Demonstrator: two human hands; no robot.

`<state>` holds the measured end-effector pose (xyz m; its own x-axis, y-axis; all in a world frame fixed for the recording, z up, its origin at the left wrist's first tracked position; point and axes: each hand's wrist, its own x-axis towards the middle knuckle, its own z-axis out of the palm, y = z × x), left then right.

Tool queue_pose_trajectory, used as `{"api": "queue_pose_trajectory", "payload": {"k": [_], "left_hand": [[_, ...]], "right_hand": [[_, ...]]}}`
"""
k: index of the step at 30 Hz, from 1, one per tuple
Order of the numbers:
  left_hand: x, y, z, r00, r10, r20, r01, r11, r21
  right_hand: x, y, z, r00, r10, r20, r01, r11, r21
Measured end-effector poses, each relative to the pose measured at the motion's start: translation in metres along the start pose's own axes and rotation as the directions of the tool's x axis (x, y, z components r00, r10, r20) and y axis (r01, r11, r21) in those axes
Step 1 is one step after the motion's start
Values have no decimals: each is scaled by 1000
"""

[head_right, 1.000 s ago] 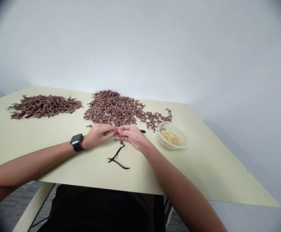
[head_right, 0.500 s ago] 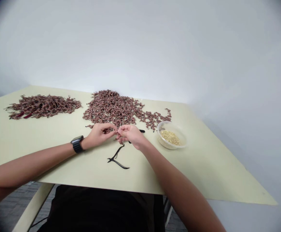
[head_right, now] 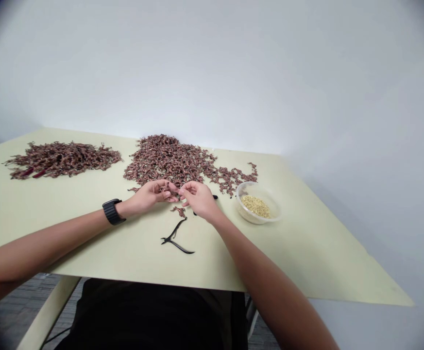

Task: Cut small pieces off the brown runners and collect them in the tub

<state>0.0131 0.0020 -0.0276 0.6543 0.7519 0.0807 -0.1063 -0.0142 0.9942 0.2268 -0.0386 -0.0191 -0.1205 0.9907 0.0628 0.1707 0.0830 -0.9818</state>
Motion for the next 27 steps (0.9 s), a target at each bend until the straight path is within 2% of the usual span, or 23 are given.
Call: {"api": "queue_pose_trajectory", "payload": {"k": [7, 10, 13, 16, 20, 24, 27], "left_hand": [[-4, 10, -2, 1000, 11, 20, -14, 987, 159], [-6, 15, 1, 999, 52, 12, -53, 947, 315], [-8, 20, 3, 995, 92, -36, -67, 898, 435], [-7, 22, 3, 990, 107, -92, -63, 917, 394], [-7, 20, 1, 990, 86, -109, -46, 943, 329], [-5, 14, 1, 982, 99, -161, -45, 950, 309], [-4, 11, 3, 980, 127, -152, -72, 943, 324]], "right_hand": [[-4, -5, 1, 970, -243, -8, 238, 957, -166], [-5, -6, 2, 960, -277, 28, 276, 933, -230], [-6, -3, 4, 975, -217, 49, 222, 941, -254], [-6, 0, 6, 985, -166, 51, 173, 960, -219], [-7, 0, 11, 993, -64, 95, 68, 997, -41], [-9, -4, 14, 983, 0, 185, -34, 984, 178], [-11, -10, 13, 986, 21, 165, -51, 982, 180]]}}
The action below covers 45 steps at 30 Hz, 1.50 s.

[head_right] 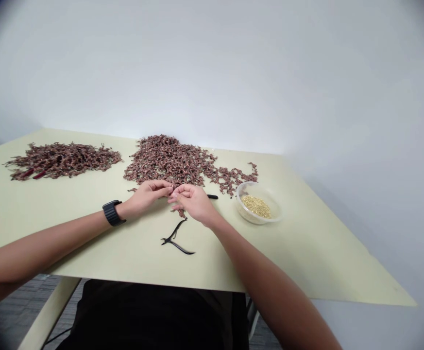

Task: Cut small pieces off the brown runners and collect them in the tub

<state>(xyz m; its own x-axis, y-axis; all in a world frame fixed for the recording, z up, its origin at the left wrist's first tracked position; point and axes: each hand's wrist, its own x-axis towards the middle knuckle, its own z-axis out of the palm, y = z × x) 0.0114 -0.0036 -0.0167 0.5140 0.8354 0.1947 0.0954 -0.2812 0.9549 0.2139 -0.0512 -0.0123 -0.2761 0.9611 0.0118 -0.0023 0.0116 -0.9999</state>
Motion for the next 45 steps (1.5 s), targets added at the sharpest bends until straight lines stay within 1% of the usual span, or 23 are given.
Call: {"api": "queue_pose_trajectory", "payload": {"k": [4, 7, 10, 12, 15, 18, 26, 35, 38, 41, 45], "left_hand": [[-2, 2, 3, 998, 51, 26, -51, 999, 0], [-5, 5, 3, 996, 84, 41, -88, 989, 121], [-7, 8, 2, 993, 116, 31, -120, 965, 231], [-8, 10, 2, 992, 127, 24, -128, 952, 279], [-9, 12, 2, 989, 148, 5, -141, 931, 336], [-10, 13, 2, 988, 157, -5, -144, 921, 363], [-11, 15, 4, 990, 144, 8, -137, 924, 358], [-12, 16, 6, 987, 161, 1, -149, 911, 384], [-13, 17, 6, 984, 179, 13, -169, 897, 410], [-13, 18, 6, 982, 188, 25, -179, 878, 444], [-15, 20, 6, 979, 197, 43, -190, 833, 519]], "right_hand": [[0, -7, -5, 984, -75, -162, 53, 989, -136], [1, -7, -8, 967, -126, -220, 85, 978, -188], [1, -4, -8, 961, -173, -216, 119, 963, -240], [0, -3, -6, 952, -220, -213, 149, 940, -308], [-3, -4, -5, 927, -301, -223, 185, 885, -427], [-5, -7, -4, 905, -361, -227, 215, 846, -488], [-7, -11, -1, 903, -385, -193, 224, 803, -553], [-7, -12, -2, 900, -402, -170, 208, 736, -644], [-8, -9, 2, 887, -430, -168, 211, 700, -682], [-9, -4, 6, 861, -480, -171, 220, 652, -726], [-10, 2, 10, 844, -510, -167, 207, 596, -776]]}}
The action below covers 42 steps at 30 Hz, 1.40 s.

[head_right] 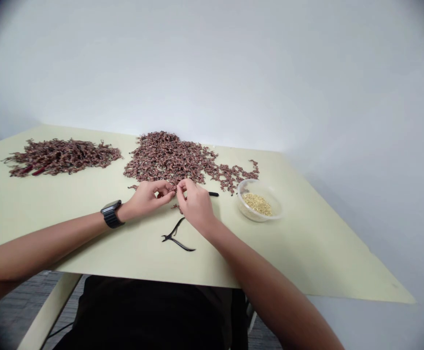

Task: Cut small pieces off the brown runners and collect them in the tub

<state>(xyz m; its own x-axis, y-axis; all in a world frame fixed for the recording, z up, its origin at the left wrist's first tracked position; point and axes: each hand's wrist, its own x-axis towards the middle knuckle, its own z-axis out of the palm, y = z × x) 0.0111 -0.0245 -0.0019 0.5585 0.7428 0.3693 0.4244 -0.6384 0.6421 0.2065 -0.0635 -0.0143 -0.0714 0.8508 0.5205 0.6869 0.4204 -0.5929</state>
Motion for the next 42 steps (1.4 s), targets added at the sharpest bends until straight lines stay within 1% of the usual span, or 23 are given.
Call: {"api": "queue_pose_trajectory", "payload": {"k": [6, 9, 11, 12, 14, 16, 18, 20, 23, 25, 27, 31, 35, 42], "left_hand": [[-2, 0, 2, 998, 64, 3, -64, 994, 90], [-3, 0, 3, 997, 72, 5, -72, 992, 103], [-3, 0, 3, 999, 54, 8, -54, 997, 57], [-2, 0, 3, 999, 36, 11, -36, 999, 7], [0, -3, 4, 1000, -18, 17, 21, 986, -167], [3, -6, 7, 996, -69, 50, 83, 911, -403], [6, -11, 9, 988, -96, 119, 149, 774, -615], [8, -14, 11, 970, -103, 218, 234, 624, -746], [8, -14, 12, 936, -92, 339, 344, 443, -828], [7, -13, 11, 923, -77, 377, 378, 371, -848], [6, -10, 10, 916, -68, 395, 395, 326, -859], [6, -6, 9, 914, -47, 402, 398, 287, -871], [5, -5, 10, 912, -28, 410, 399, 295, -868], [3, -5, 11, 911, -12, 413, 397, 307, -865]], "right_hand": [[-2, -1, 4, 1000, 21, -17, -21, 1000, -18], [-2, -2, 5, 999, 32, -21, -33, 999, -21], [-1, -4, 4, 999, 41, -29, -41, 999, 0], [0, -5, 3, 998, 49, -34, -48, 999, 17], [2, -7, 0, 996, 73, -47, -71, 996, 60], [4, -8, -3, 993, 102, -54, -96, 989, 114], [6, -8, -6, 990, 128, -52, -117, 978, 175], [7, -7, -7, 988, 152, -41, -138, 963, 232], [7, -6, -8, 987, 159, -21, -146, 944, 296], [6, -8, -9, 990, 140, -25, -125, 942, 311], [6, -10, -11, 992, 121, -42, -103, 950, 295], [5, -13, -14, 996, 59, -72, -44, 978, 203], [4, -12, -13, 995, -12, -96, 25, 991, 134], [4, -9, -11, 992, -71, -103, 78, 995, 63]]}}
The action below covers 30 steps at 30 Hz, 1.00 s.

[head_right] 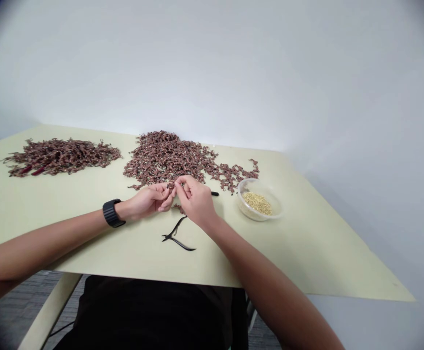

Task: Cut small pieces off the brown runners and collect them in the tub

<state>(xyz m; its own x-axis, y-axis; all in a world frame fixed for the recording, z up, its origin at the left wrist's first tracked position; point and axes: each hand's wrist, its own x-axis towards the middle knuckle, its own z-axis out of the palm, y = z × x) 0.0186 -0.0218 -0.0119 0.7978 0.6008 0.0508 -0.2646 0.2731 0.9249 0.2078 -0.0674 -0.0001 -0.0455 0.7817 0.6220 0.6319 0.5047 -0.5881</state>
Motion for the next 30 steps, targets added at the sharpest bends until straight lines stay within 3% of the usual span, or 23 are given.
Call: {"api": "queue_pose_trajectory", "payload": {"k": [11, 17, 20, 24, 27, 30], "left_hand": [[3, -5, -5, 996, 94, -11, -90, 974, 207], [0, 0, -3, 984, 180, -20, -149, 868, 473], [0, 0, -3, 972, 232, -37, -168, 796, 582], [-2, 2, -2, 951, 302, -65, -148, 630, 763], [-3, 6, -2, 939, 341, -48, -125, 468, 875], [-4, 9, -3, 930, 365, -33, -111, 368, 923]], "right_hand": [[-6, 6, 6, 975, -219, -24, 211, 961, -179], [-7, 5, 8, 967, -253, -36, 239, 945, -222], [-9, 3, 12, 988, -133, -76, 120, 982, -147], [-10, -4, 16, 987, 152, -42, -149, 986, 78], [-10, -9, 17, 949, 314, 37, -312, 907, 283], [-8, -11, 18, 895, 422, 143, -438, 771, 463]]}}
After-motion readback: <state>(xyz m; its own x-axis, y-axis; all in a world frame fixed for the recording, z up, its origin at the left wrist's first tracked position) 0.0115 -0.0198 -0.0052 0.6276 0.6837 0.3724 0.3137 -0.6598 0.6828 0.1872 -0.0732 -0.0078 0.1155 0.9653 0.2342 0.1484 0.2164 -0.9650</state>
